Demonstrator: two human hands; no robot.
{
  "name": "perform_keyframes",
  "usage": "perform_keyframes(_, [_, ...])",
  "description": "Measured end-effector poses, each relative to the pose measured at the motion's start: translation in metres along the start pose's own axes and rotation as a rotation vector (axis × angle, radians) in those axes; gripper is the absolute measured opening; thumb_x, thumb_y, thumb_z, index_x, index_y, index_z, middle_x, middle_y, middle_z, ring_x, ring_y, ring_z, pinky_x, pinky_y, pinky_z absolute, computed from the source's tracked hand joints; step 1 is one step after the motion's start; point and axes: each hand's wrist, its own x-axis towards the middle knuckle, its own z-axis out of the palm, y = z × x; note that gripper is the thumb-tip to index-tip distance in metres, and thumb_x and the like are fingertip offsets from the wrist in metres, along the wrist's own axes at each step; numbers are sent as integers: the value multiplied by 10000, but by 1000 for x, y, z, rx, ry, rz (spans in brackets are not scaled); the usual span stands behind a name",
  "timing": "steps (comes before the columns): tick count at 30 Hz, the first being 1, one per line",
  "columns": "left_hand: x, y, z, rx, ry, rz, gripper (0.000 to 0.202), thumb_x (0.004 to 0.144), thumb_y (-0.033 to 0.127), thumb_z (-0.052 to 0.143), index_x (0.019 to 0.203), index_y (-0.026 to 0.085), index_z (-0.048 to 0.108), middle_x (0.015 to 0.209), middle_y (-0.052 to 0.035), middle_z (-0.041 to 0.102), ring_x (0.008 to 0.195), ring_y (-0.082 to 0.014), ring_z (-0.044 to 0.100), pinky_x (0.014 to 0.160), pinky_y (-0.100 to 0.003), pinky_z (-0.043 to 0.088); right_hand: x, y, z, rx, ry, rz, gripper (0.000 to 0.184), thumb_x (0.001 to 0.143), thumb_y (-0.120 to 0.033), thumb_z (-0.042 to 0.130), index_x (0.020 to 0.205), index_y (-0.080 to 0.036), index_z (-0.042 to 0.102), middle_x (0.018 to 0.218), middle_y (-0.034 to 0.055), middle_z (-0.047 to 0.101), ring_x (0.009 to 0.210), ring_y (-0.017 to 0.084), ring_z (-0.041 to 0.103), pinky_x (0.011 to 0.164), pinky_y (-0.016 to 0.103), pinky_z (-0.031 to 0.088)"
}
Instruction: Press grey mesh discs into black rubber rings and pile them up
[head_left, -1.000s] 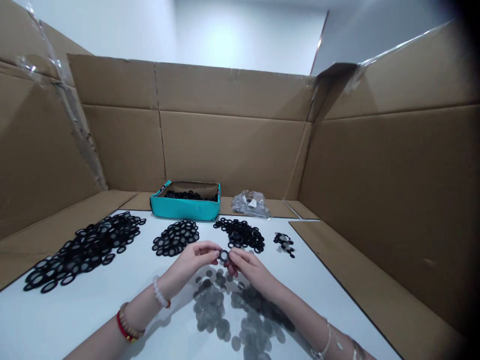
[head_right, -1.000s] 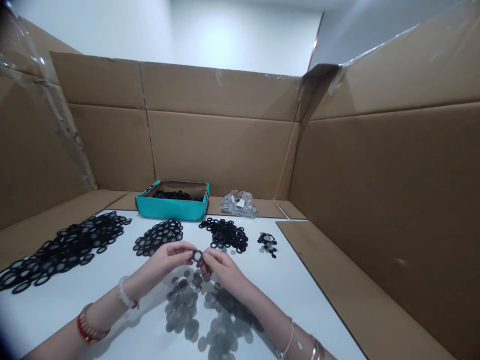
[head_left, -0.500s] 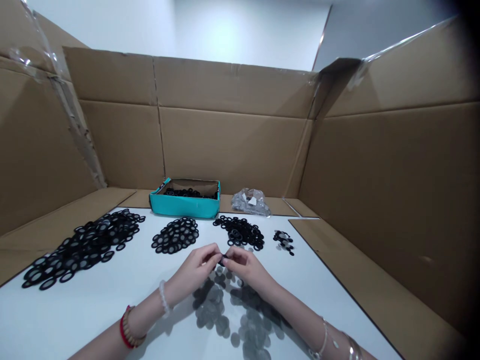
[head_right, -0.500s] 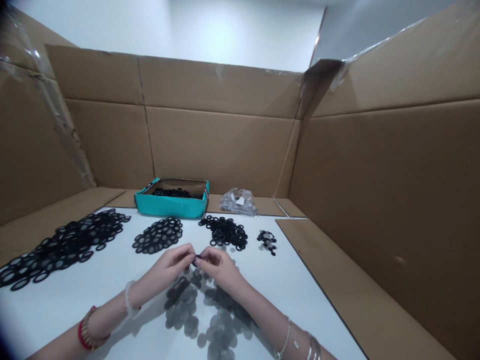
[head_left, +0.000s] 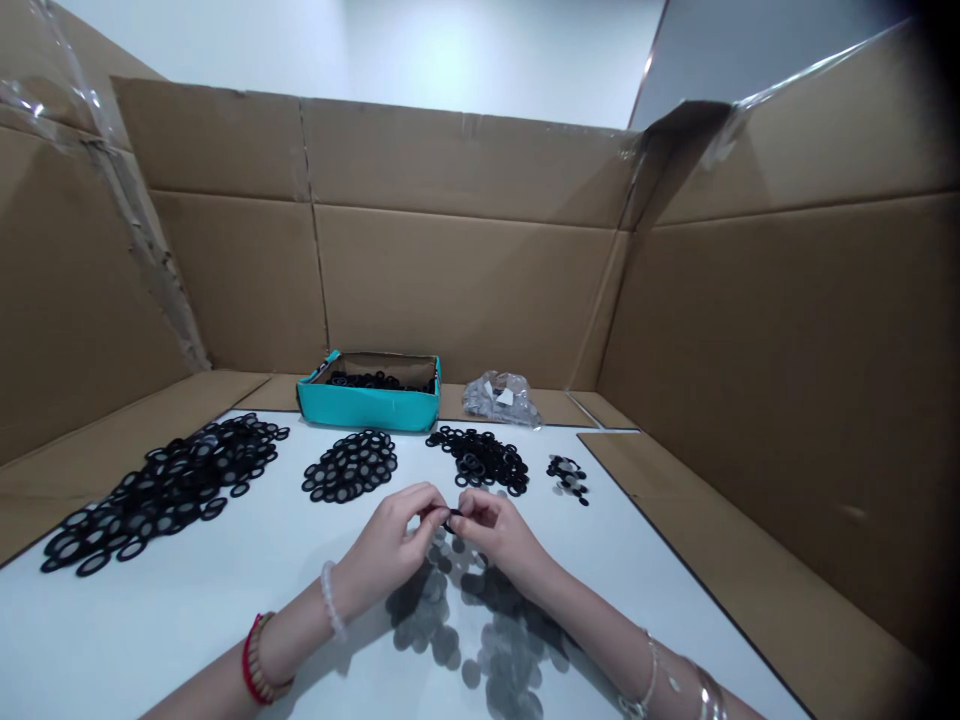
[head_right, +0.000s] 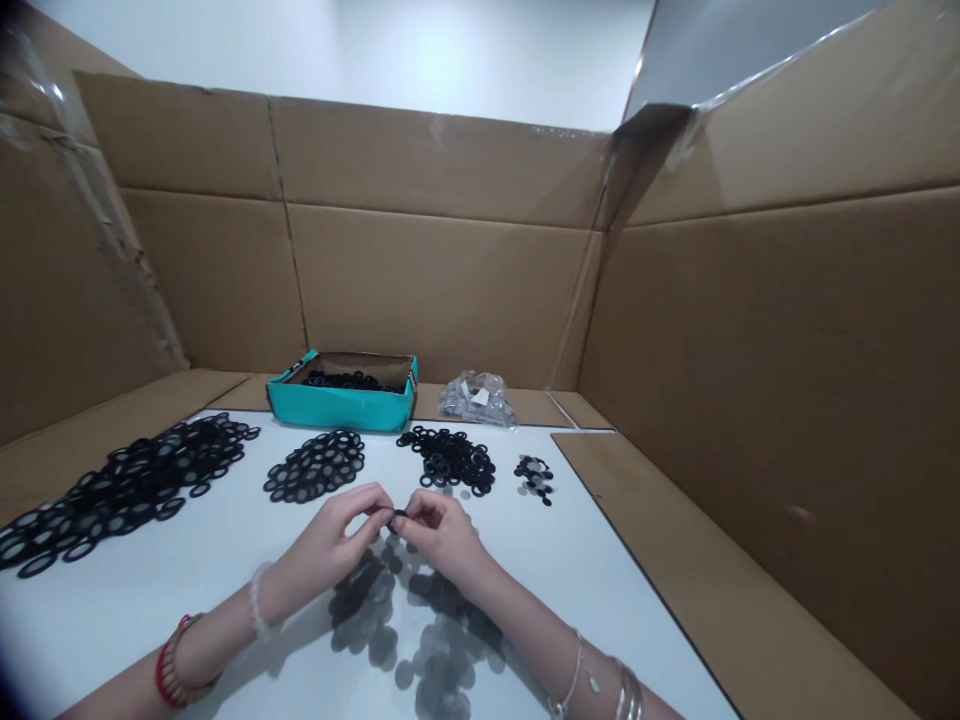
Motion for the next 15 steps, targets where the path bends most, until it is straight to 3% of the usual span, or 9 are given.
perform_keyframes(4, [2, -3, -4, 26, -68, -2, 225, 881, 225, 377, 675, 188, 458, 653, 23, 490, 634, -139, 476, 598, -231, 354, 3, 3, -4, -51, -110, 48, 367, 716, -477, 630, 618, -156, 481, 564, -51, 400, 535, 85, 334, 499, 215, 255])
perform_keyframes(7, [8, -16, -20, 114, -41, -33, 235, 892, 269, 355, 709, 196, 484, 681, 10, 537, 652, -153, 509, 599, -234, 373, 3, 2, -8, -76, -146, 64, 340, 744, -483, 614, 805, -152, 566, 654, -29, 467, 590, 104, 421, 537, 221, 322])
perform_keyframes(11, [23, -57, -54, 436, 156, -177, 254, 885, 309, 351, 751, 206, 541, 769, -42, 586, 781, -217, 538, 714, -304, 401, -4, -6, -14, -359, -201, 63, 319, 772, -438, 606, 973, -190, 588, 815, 10, 521, 696, 141, 480, 611, 246, 383])
perform_keyframes(13, [29, -80, -67, 493, 197, -227, 235, 856, 306, 406, 755, 193, 585, 794, -81, 582, 884, -276, 516, 802, -386, 381, -9, -12, -15, -503, -311, 34, 283, 760, -397, 630, 972, -210, 604, 921, 25, 529, 788, 163, 496, 684, 258, 406])
perform_keyframes(15, [33, -99, -73, 530, 239, -265, 230, 837, 307, 438, 867, 166, 617, 951, -143, 569, 1040, -349, 443, 877, -482, 329, -14, -19, -15, -575, -406, 15, 273, 767, -371, 626, 995, -225, 597, 961, 24, 524, 838, 172, 497, 736, 264, 412])
